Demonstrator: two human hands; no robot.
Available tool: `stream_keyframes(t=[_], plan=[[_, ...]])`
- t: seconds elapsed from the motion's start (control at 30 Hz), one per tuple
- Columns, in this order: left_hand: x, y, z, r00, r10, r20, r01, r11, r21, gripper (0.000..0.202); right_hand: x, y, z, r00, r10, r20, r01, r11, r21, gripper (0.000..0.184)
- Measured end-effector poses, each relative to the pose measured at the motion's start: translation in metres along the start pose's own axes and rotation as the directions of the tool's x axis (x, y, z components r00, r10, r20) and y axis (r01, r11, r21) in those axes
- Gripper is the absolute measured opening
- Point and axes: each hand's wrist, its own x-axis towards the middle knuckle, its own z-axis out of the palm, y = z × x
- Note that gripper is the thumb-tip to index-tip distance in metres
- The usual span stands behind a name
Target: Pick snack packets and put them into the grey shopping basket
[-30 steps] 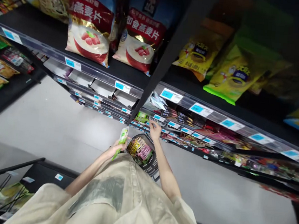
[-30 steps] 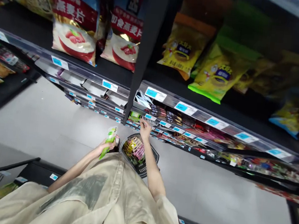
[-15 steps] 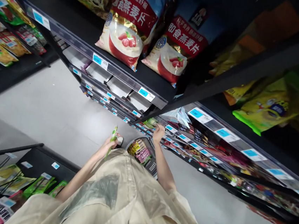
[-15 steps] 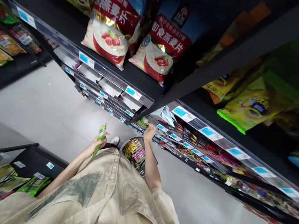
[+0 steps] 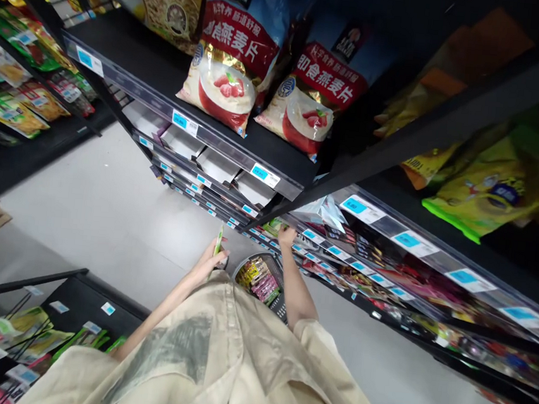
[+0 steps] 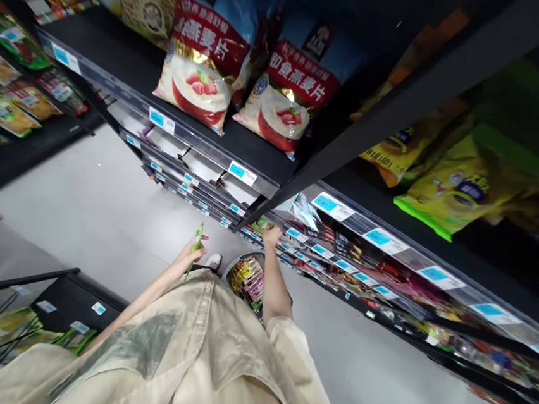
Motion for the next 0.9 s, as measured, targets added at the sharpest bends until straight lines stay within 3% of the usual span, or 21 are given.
stream_keyframes(t=[0.1,0.23,0.33,0.4,0.47,0.57,0.7,0.77,0.9], plan=[[0.004,0.004,0.007,0.997,0.021,-0.071,-0.011,0.989,0.146,0.064,-0.019,-0.012,-0.003,1.000,0.011,-0.019,-0.009,0.996,0.088,0.043],[0.014,0.002,0.018,0.994,0.032,-0.103,0.007,0.935,0.355,0.080,-0.087,-0.014,-0.012,0.999,-0.029,0.028,0.021,0.966,0.258,0.050],[0.023,-0.002,0.031,0.995,0.096,0.011,-0.090,0.892,0.443,0.092,-0.155,-0.013,-0.016,0.980,-0.090,0.175,0.011,0.913,0.408,0.057],[0.027,-0.006,0.041,0.974,0.184,0.128,-0.224,0.841,0.493,0.096,-0.193,-0.016,-0.017,0.941,-0.189,0.281,-0.015,0.806,0.592,0.056],[0.031,-0.009,0.051,0.938,0.252,0.239,-0.344,0.774,0.532,0.096,-0.215,-0.021,-0.020,0.936,-0.218,0.275,-0.046,0.700,0.713,0.047],[0.035,-0.009,0.062,0.893,0.258,0.369,-0.429,0.736,0.524,0.096,-0.219,-0.021,-0.029,0.980,-0.099,0.172,-0.070,0.638,0.767,0.041],[0.042,-0.002,0.072,0.846,0.154,0.510,-0.349,0.884,0.312,0.073,-0.209,-0.010,-0.053,0.996,0.034,0.085,-0.089,0.568,0.818,0.042],[0.044,0.000,0.076,0.840,0.119,0.529,-0.267,0.940,0.211,0.061,-0.209,-0.006,-0.064,0.996,0.061,0.063,-0.086,0.536,0.840,0.041],[0.038,0.003,0.080,0.860,0.093,0.501,-0.187,0.972,0.141,0.060,-0.217,-0.009,-0.074,0.994,0.105,0.018,-0.067,0.483,0.873,0.036]])
